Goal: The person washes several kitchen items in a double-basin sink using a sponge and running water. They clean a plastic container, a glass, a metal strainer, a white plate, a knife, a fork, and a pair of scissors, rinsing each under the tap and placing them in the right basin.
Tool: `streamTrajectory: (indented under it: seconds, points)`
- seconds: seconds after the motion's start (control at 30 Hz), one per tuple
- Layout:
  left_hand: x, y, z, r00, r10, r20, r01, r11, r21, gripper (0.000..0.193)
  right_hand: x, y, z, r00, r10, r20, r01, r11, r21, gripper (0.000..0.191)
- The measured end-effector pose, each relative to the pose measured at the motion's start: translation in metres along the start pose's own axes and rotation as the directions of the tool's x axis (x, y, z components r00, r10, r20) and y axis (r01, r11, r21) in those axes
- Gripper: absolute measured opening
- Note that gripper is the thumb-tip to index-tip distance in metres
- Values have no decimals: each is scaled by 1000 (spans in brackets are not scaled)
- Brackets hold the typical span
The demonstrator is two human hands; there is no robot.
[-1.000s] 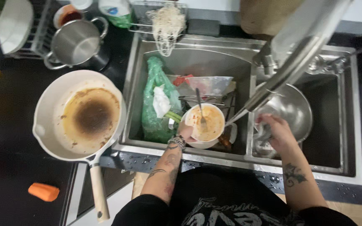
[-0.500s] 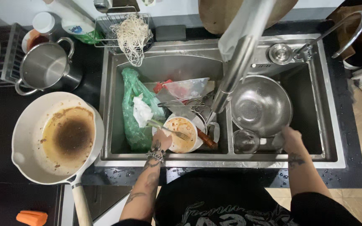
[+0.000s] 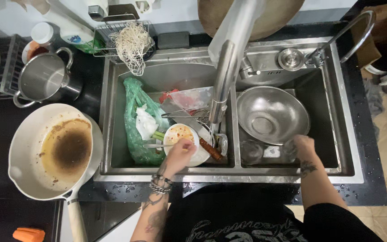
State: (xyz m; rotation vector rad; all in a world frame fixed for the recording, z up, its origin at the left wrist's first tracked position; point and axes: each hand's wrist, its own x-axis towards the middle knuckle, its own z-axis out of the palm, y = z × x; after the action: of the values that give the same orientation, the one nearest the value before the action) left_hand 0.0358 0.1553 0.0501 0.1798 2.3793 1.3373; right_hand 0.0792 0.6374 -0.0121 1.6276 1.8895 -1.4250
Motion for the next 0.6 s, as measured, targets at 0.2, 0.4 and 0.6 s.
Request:
streamTrajectory:
  seconds: [0.2, 0.4, 0.6]
  points:
    - [28, 32, 68, 948, -60, 314, 193, 891, -412, 45, 3, -26, -28, 962, -157, -224, 21, 859, -512, 34]
    - [60, 87, 123, 868, -189, 459, 439, 725, -531, 60, -53, 16, -76, 932, -351, -87, 356, 933, 46, 26]
    - [86, 118, 153, 952, -283, 118, 293, 729, -619, 47, -97, 28, -103, 896, -440, 58, 418, 881, 222, 24]
